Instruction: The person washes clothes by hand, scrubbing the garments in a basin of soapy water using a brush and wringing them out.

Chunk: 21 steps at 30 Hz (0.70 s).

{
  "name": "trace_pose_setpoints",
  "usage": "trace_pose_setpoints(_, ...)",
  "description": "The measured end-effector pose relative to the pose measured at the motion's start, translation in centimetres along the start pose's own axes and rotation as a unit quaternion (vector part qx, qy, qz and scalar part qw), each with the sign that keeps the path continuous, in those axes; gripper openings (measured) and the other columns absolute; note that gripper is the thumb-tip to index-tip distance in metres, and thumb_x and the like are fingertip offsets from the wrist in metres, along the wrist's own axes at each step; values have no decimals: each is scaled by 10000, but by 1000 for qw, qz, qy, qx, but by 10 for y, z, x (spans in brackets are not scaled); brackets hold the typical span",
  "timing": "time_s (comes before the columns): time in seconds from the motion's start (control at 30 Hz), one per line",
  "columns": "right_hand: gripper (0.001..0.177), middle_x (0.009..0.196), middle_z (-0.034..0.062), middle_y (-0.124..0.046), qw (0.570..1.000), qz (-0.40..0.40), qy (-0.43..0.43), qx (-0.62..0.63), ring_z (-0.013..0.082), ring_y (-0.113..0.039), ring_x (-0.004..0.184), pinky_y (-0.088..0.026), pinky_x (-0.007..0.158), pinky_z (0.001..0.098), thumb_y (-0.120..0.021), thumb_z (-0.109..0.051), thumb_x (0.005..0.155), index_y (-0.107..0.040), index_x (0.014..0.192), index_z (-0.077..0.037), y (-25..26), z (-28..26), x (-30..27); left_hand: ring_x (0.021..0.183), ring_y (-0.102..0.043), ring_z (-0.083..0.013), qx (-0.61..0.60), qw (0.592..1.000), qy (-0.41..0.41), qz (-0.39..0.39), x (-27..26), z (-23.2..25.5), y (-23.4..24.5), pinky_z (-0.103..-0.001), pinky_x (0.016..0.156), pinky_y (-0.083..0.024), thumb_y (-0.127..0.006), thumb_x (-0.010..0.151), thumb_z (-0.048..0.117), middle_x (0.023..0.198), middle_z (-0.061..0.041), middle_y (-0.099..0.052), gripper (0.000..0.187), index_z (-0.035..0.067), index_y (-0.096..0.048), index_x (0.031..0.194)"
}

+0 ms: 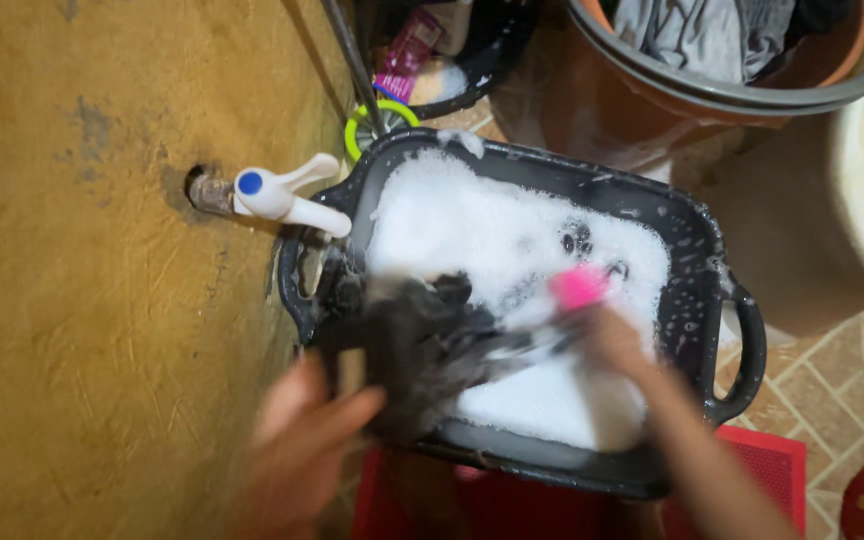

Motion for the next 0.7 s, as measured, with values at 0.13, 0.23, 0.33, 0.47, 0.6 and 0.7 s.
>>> trace_pose_setpoints(0.13, 322, 940, 106, -786, 947, 39, -209, -242, 248, -742, 893, -581, 821, 411, -870, -284, 800, -824, 1108, -202, 141, -73, 5, 1160, -670, -283, 45, 994, -96, -41, -16, 27, 29, -426, 986, -537, -651, 839, -3, 1306, -171, -666, 578, 18, -551, 1408)
trace_pose_setpoints(0.23, 425, 956, 17, -794, 985, 145, -41, -89, 140, -736, 831, -568, 736, 344, -856, -233, 790, -773, 1207, -246, 141, -142, -3, 969, -691, -242, 173, 959, 66, 214, 43, -48, 27, -393, 843, -575, -835, 714, 49, 1133, -119, -713, 590, 33, -632, 1267)
trace_pose_setpoints(0.33, 496, 966, 60, -773, 991, 104, 58, 58, 184, -722, 825, -559, 734, 381, -788, -305, 834, -684, 1310, -213, 44, -180, -12, 1045, -670, -162, 195, 949, -7, 249, 72, -118, 25, -300, 870, -517, -778, 840, 233, 1192, -42, -719, 534, 60, -605, 1314)
trace_pose_setpoints(0.47, 616, 979, 118, -745, 978, 18, 205, -9, 242, -703, 817, -547, 732, 429, -696, -400, 892, -565, 1448, -170, -100, -193, -26, 953, -662, -209, 118, 927, 6, 356, 76, -143, 35, -337, 791, -536, -651, 969, 350, 1105, -98, -737, 463, -22, -682, 1244)
trace_pose_setpoints(0.6, 533, 893, 162, -762, 958, -154, -158, 184, 247, -723, 786, -553, 675, 398, -597, -536, 1021, -716, 1249, -69, -144, -81, 16, 952, -630, -183, 289, 809, -52, 509, 58, -97, 23, -305, 762, -524, -783, 993, 342, 1149, -127, -630, 528, -82, -571, 1227)
trace_pose_setpoints(0.7, 659, 956, 161, -733, 974, -143, -16, -176, 262, -724, 825, -599, 710, 391, -593, -300, 1008, -403, 1617, -136, -128, 6, 76, 730, -582, -148, 159, 860, -88, 478, 25, -50, 13, -301, 618, -470, -705, 949, 262, 947, -90, -674, 328, -8, -695, 1135)
Point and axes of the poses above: each hand's wrist, its own x-axis towards the middle knuckle, its own y-axis out of the back of the hand, z = x × y, the point moved 1 cm from there along x, towards the middle knuckle
